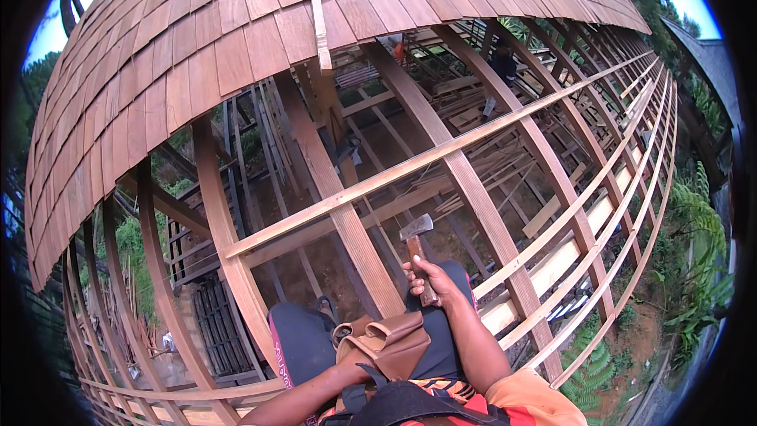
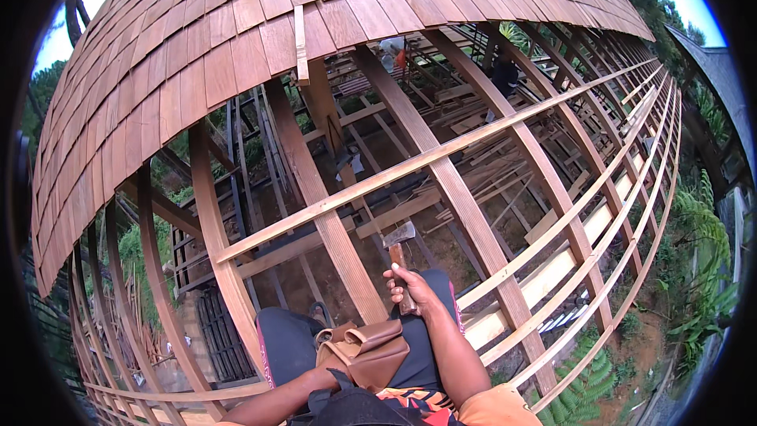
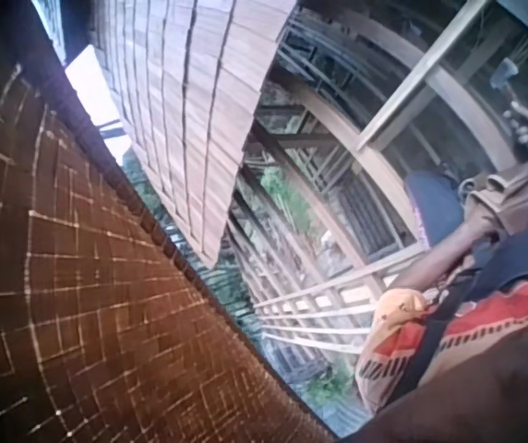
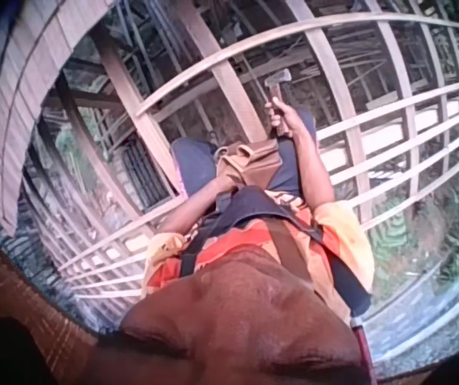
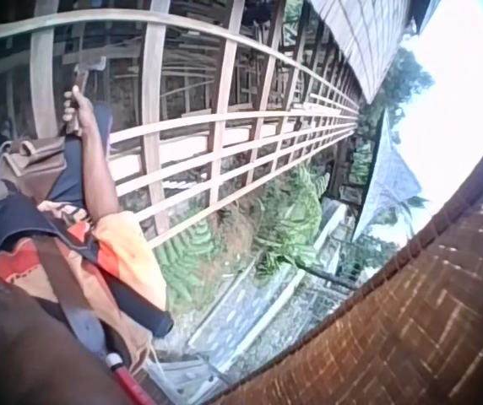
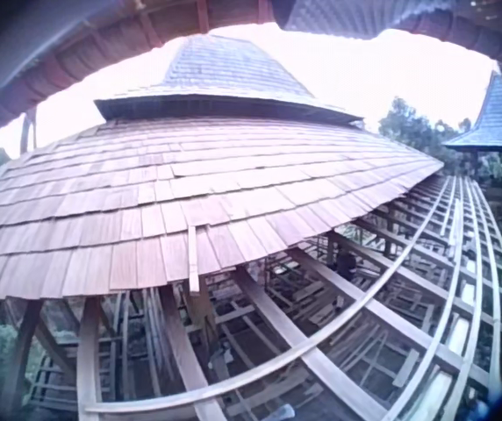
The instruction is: The person nails wooden planks onto a curved roof frame using a hammer. The person positions a wooden plank, aligns it with the existing shingles, and hammers a nail through it into the frame.
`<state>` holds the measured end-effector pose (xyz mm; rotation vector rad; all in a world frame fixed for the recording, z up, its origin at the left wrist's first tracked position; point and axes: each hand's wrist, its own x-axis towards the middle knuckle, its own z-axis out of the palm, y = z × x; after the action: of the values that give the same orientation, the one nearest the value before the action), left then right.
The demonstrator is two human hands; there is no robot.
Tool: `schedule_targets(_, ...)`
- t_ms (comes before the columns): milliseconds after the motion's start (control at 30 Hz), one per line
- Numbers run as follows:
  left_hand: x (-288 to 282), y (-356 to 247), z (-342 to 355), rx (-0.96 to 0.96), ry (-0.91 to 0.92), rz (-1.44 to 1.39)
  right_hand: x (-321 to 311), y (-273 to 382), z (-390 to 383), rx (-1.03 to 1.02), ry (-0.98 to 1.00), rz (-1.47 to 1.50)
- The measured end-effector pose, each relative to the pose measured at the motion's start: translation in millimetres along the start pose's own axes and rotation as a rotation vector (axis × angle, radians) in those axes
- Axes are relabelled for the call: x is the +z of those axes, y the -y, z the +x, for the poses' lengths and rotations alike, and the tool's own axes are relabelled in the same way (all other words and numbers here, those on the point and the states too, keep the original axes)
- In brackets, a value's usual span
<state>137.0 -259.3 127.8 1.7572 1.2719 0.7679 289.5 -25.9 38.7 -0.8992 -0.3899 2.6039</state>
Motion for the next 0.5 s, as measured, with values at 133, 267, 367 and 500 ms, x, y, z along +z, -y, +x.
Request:
schedule_targets(133, 31, 60, -34, -0.122, 0.054, 0.012, 1, -2, 0, 0.014, 0.019, 0.008)
schedule_targets(267, 22, 41, -36, -0.364, 0.068, -0.204, 0, 0, 2, 0.021, -0.005, -0.028)
schedule_targets(367, 9, 32, -42, -0.408, 0.181, 0.092, 3, 1, 0, 0.026, 0.001, -0.01)
schedule_targets(500, -20, -3, -53, -0.318, 0.133, 0.172, 9, 1, -7, 0.015, 0.028, 0.0)
